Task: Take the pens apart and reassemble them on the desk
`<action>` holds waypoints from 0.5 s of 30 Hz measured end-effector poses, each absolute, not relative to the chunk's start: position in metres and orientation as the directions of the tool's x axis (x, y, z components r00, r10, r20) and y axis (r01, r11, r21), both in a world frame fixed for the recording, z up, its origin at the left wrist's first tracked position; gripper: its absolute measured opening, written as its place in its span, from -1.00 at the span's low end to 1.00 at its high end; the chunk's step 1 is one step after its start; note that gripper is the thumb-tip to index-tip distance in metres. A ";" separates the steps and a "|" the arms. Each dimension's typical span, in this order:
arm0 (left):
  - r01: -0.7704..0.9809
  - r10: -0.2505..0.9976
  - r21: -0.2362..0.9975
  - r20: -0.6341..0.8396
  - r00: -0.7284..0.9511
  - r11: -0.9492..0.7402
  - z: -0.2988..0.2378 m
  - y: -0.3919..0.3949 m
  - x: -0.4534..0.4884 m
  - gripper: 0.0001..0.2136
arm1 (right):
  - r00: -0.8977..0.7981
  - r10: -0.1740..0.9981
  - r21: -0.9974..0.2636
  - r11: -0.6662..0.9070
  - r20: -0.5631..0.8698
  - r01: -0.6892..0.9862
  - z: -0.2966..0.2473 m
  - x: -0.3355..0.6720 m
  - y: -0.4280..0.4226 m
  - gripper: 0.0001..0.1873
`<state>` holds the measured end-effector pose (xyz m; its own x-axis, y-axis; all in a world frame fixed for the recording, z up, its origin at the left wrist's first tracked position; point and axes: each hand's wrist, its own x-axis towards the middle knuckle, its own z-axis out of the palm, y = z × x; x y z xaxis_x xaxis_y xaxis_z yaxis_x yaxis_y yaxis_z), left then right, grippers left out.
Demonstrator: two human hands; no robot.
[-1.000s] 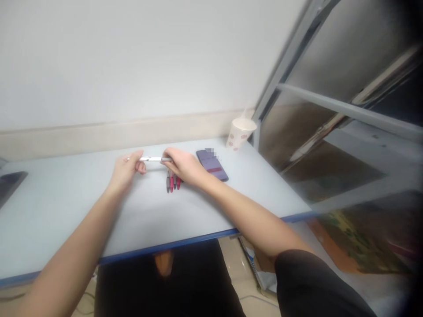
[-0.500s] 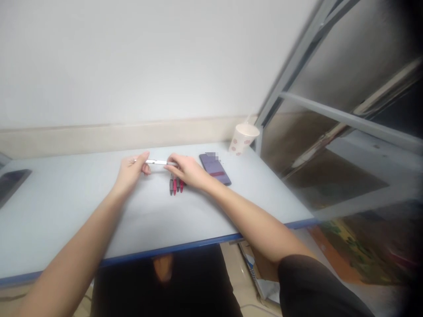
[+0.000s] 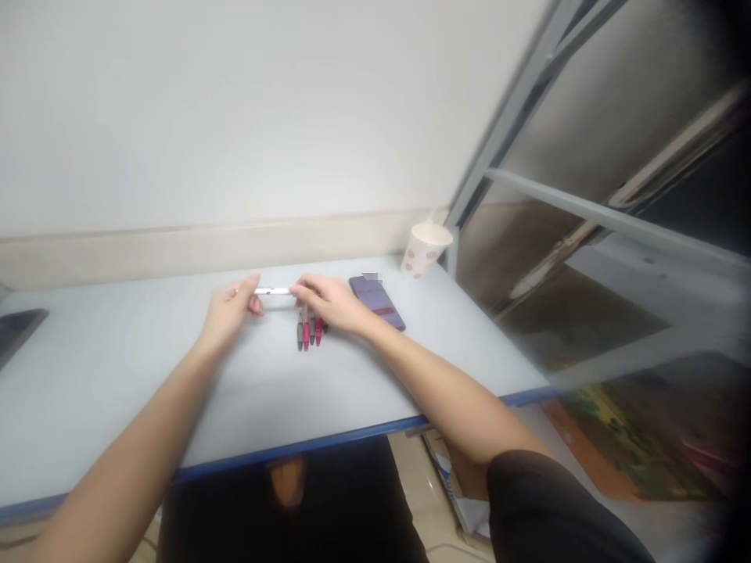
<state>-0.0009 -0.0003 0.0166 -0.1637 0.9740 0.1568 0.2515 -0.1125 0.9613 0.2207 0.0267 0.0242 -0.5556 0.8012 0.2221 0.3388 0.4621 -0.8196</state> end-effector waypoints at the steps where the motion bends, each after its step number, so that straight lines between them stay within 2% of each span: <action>1: 0.253 0.974 0.961 0.157 -0.166 -0.111 0.017 0.000 -0.001 -0.49 | -0.557 0.804 -0.839 0.440 0.208 0.322 0.024 0.221 0.028 -0.63; 5: 0.229 0.979 0.969 0.132 -0.157 -0.093 0.013 0.002 -0.002 -0.47 | -0.523 0.816 -0.904 0.388 0.247 0.180 0.022 0.220 0.032 -0.78; 10: 0.237 0.987 0.970 0.095 -0.132 -0.062 0.008 0.005 -0.003 -0.49 | -0.473 0.865 -0.982 0.189 0.165 0.001 0.026 0.220 0.037 -0.69; 15: 0.287 0.999 0.957 0.045 0.014 -0.047 0.007 0.003 -0.001 -0.40 | -0.357 0.925 -0.979 0.063 0.131 -0.196 0.022 0.219 0.044 -0.65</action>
<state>-0.0011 0.0026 0.0075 0.0139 0.9989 0.0453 0.2873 -0.0474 0.9567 0.2195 0.0445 0.0223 -0.3570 0.9248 0.1315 -0.1961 0.0634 -0.9785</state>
